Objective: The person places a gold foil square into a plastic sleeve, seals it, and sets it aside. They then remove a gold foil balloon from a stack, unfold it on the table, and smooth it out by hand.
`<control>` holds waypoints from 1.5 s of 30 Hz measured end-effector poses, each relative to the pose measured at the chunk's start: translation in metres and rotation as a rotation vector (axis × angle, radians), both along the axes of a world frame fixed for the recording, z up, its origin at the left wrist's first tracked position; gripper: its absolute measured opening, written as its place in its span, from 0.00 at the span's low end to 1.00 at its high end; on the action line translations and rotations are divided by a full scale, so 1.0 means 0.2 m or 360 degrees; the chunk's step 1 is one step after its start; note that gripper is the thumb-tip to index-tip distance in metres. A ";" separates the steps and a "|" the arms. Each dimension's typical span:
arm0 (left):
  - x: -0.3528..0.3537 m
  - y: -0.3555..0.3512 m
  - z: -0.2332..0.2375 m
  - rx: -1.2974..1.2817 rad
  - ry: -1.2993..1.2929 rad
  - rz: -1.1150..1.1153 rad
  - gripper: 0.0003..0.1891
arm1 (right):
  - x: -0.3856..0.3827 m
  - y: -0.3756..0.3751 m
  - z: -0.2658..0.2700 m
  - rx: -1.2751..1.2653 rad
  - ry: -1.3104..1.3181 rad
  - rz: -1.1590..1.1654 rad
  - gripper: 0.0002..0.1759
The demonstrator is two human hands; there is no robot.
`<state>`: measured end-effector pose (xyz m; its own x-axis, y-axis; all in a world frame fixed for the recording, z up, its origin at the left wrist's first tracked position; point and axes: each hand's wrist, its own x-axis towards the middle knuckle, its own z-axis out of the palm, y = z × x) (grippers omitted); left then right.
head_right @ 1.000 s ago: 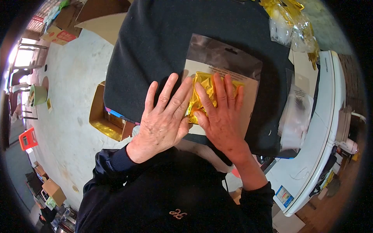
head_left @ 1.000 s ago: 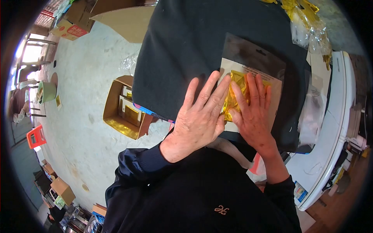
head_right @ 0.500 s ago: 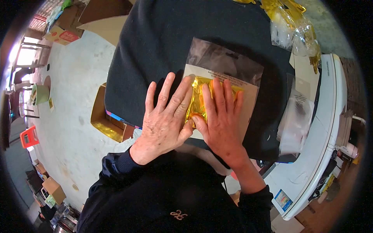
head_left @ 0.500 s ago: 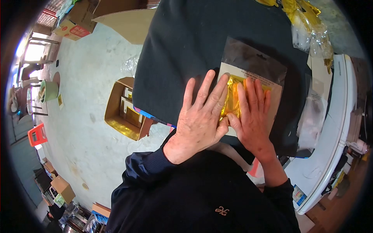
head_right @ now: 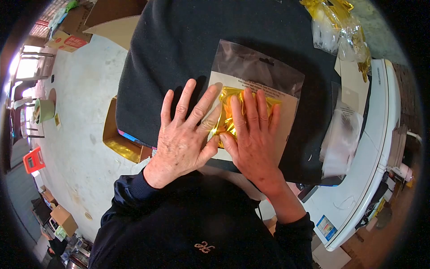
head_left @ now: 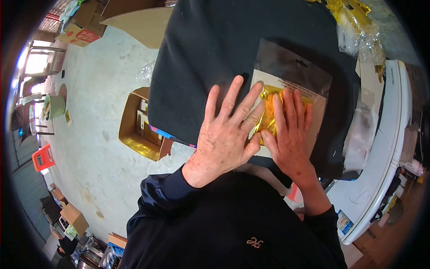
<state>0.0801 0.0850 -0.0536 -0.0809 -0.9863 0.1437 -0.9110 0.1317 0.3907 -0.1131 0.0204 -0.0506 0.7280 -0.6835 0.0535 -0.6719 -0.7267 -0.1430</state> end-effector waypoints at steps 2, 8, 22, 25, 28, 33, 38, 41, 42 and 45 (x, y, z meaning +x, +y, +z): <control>0.01 0.00 0.00 0.0013 -0.0021 -0.0034 0.31 | 0.00 0.00 -0.01 -0.0004 -0.0027 0.0007 0.46; 0.06 -0.04 -0.01 -0.0048 -0.0041 -0.0180 0.30 | 0.00 0.00 -0.01 0.0001 -0.0028 -0.0001 0.47; 0.07 -0.06 0.02 0.0049 -0.0233 -0.0292 0.30 | 0.01 -0.01 -0.01 0.0015 -0.0029 -0.0020 0.46; 0.10 -0.07 0.00 0.0022 -0.0215 -0.0349 0.31 | 0.01 0.00 -0.01 0.0009 -0.0033 -0.0025 0.45; 0.11 -0.09 0.02 0.0020 -0.0346 -0.0384 0.32 | 0.01 -0.01 -0.02 -0.0020 -0.0037 -0.0022 0.45; 0.08 -0.08 0.00 0.0011 -0.0359 -0.0378 0.34 | 0.02 -0.01 0.03 -0.0021 -0.0016 -0.0022 0.45; 0.08 -0.08 -0.02 0.0003 -0.0303 -0.0377 0.33 | 0.02 -0.07 0.14 0.0001 0.0100 0.0069 0.42; 0.08 -0.08 -0.01 -0.0001 -0.0272 -0.0356 0.32 | 0.04 -0.07 0.18 0.0017 0.0114 0.0070 0.39; 0.08 -0.08 -0.01 -0.0009 -0.0262 -0.0351 0.31 | 0.05 -0.07 0.19 0.0023 0.0112 0.0067 0.38; 0.09 -0.07 -0.01 -0.0033 -0.0231 -0.0343 0.30 | 0.07 -0.10 0.22 0.0023 0.0096 0.0108 0.36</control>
